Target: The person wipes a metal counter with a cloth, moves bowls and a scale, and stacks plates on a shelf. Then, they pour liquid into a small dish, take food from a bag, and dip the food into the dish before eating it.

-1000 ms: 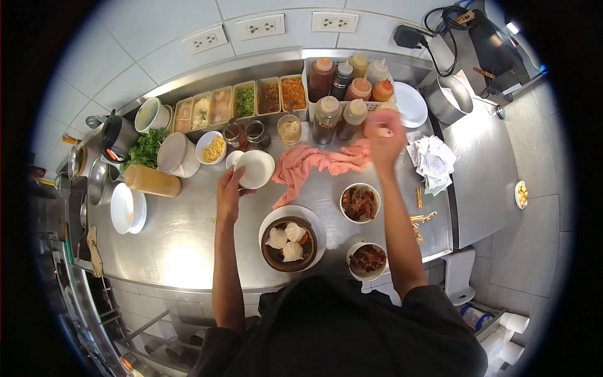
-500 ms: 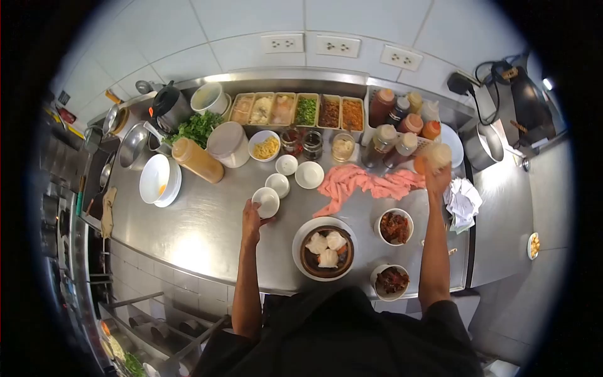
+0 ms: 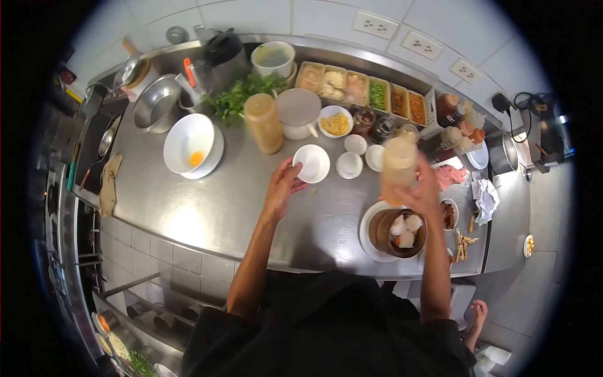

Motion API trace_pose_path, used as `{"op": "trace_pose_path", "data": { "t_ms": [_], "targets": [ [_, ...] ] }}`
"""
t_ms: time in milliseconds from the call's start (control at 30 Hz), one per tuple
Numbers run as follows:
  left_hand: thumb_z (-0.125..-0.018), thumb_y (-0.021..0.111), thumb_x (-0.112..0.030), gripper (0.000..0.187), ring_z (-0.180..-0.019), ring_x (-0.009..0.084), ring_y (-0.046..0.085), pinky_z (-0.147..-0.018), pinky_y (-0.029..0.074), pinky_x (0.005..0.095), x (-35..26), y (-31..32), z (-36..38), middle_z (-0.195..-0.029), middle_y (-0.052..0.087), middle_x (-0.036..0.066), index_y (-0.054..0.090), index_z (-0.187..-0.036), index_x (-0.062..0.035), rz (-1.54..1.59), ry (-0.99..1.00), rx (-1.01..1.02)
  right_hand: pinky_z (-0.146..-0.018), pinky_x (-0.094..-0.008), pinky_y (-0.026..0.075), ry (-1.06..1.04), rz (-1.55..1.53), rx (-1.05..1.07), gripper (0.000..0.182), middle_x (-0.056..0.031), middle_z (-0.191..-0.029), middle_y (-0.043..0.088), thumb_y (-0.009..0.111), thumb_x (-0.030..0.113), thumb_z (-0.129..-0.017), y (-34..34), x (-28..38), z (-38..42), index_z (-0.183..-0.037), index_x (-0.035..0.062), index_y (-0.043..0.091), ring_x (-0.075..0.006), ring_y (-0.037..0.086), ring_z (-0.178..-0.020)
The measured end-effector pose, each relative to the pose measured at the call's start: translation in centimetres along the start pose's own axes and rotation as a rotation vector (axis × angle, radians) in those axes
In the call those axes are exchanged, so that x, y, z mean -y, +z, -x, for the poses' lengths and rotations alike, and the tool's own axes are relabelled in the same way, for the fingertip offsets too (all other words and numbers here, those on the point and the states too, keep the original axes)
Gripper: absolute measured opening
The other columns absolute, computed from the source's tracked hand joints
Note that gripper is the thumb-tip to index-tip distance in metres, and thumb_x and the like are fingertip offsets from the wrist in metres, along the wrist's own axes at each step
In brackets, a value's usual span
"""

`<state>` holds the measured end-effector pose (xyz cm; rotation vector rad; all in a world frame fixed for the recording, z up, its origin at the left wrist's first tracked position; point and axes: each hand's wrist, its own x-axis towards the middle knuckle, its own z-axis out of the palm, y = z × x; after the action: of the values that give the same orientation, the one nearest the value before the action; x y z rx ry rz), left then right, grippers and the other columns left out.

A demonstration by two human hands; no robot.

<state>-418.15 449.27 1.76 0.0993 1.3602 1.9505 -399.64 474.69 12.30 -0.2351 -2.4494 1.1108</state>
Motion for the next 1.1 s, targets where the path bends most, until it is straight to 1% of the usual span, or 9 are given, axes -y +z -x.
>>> {"op": "trace_pose_path", "data": {
  "t_ms": [100, 167, 200, 267, 400, 467, 600, 800, 1100],
  "targets": [
    [-0.095, 0.061, -0.029, 0.046, -0.097, 0.0186, 0.065, -0.088, 0.053, 0.0343, -0.2, -2.2, 0.4, -0.107, 0.064, 0.006, 0.05, -0.133, -0.0047, 0.023, -0.016, -0.009, -0.091, -0.0414, 0.048, 0.124, -0.065, 0.175, 0.072, -0.0146, -0.114, 0.063, 0.079, 0.031, -0.065, 7.4, 2.5, -0.9, -0.126, 0.0038, 0.052, -0.0252, 0.062, -0.105],
    [-0.095, 0.061, -0.03, 0.048, -0.097, 0.0184, 0.065, -0.088, 0.053, 0.0341, 0.2, -3.7, 0.6, -0.107, 0.064, 0.006, 0.05, -0.134, -0.0048, 0.041, -0.021, -0.031, -0.085, -0.0442, 0.05, 0.145, 0.189, 0.303, 0.069, -0.0187, -0.109, 0.063, 0.08, 0.034, -0.063, 10.9, 2.9, -0.9, -0.121, 0.0056, 0.054, -0.0332, 0.063, -0.101],
    [-0.095, 0.062, -0.029, 0.048, -0.097, 0.0185, 0.065, -0.088, 0.052, 0.0341, 0.5, -4.3, 0.8, -0.107, 0.064, 0.006, 0.05, -0.134, -0.0048, 0.038, -0.021, -0.032, -0.085, -0.0442, 0.05, 0.148, 0.185, 0.314, 0.069, -0.0187, -0.109, 0.063, 0.08, 0.034, -0.063, 12.0, 2.9, -0.8, -0.121, 0.0056, 0.054, -0.0332, 0.063, -0.101],
    [-0.094, 0.062, -0.029, 0.048, -0.097, 0.0186, 0.065, -0.088, 0.052, 0.034, 1.0, -5.5, 1.0, -0.107, 0.064, 0.006, 0.05, -0.135, -0.0049, 0.039, -0.025, -0.043, -0.079, -0.0462, 0.05, 0.139, 0.343, 0.478, 0.063, -0.0199, -0.1, 0.064, 0.08, 0.036, -0.062, 13.7, 3.2, -1.2, -0.111, 0.0061, 0.056, -0.039, 0.061, -0.095],
    [-0.095, 0.062, -0.028, 0.047, -0.096, 0.0188, 0.065, -0.088, 0.053, 0.0337, 1.8, -6.8, 1.3, -0.107, 0.064, 0.008, 0.051, -0.134, -0.0045, 0.015, -0.046, -0.055, -0.081, -0.0466, 0.049, 0.178, 0.441, 0.612, 0.066, -0.0173, -0.097, 0.065, 0.08, 0.041, -0.061, 14.9, 4.4, -2.4, -0.112, 0.0055, 0.06, -0.0369, 0.063, -0.093],
    [-0.095, 0.061, -0.028, 0.046, -0.096, 0.0188, 0.065, -0.088, 0.053, 0.0336, 2.4, -7.3, 1.1, -0.107, 0.064, 0.009, 0.051, -0.134, -0.0044, 0.005, -0.046, -0.049, -0.08, -0.0459, 0.049, 0.204, 0.508, 0.674, 0.059, -0.0168, -0.093, 0.065, 0.08, 0.041, -0.06, 15.2, 4.6, -3.0, -0.103, 0.0049, 0.063, -0.0356, 0.063, -0.091],
    [-0.096, 0.06, -0.027, 0.047, -0.098, 0.0185, 0.065, -0.088, 0.052, 0.0329, 3.6, -7.5, 0.1, -0.111, 0.064, 0.01, 0.049, -0.135, -0.0041, 0.034, -0.084, -0.02, -0.079, -0.0453, 0.049, 0.19, 0.538, 0.7, 0.055, -0.0165, -0.091, 0.065, 0.079, 0.04, -0.059, 15.4, 4.5, -3.6, -0.099, 0.0046, 0.064, -0.035, 0.064, -0.09],
    [-0.097, 0.059, -0.028, 0.046, -0.099, 0.0187, 0.065, -0.089, 0.052, 0.0329, 3.5, -7.0, -0.4, -0.115, 0.064, 0.009, 0.048, -0.135, -0.004, 0.129, -0.141, 0.013, -0.081, -0.0444, 0.048, 0.29, 0.552, 0.742, 0.052, -0.0175, -0.09, 0.065, 0.077, 0.038, -0.059, 14.6, 4.7, -4.3, -0.097, 0.0042, 0.064, -0.0355, 0.063, -0.09],
    [-0.096, 0.059, -0.031, 0.045, -0.099, 0.0206, 0.066, -0.088, 0.053, 0.0334, 3.6, -6.5, -1.6, -0.114, 0.065, 0.01, 0.051, -0.131, -0.0033, 0.115, -0.188, 0.053, -0.081, -0.0447, 0.048, 0.247, 0.534, 0.622, 0.051, -0.0164, -0.091, 0.065, 0.077, 0.038, -0.06, 13.7, 2.8, -3.7, -0.098, 0.0056, 0.065, -0.0353, 0.063, -0.092]
  ]
}}
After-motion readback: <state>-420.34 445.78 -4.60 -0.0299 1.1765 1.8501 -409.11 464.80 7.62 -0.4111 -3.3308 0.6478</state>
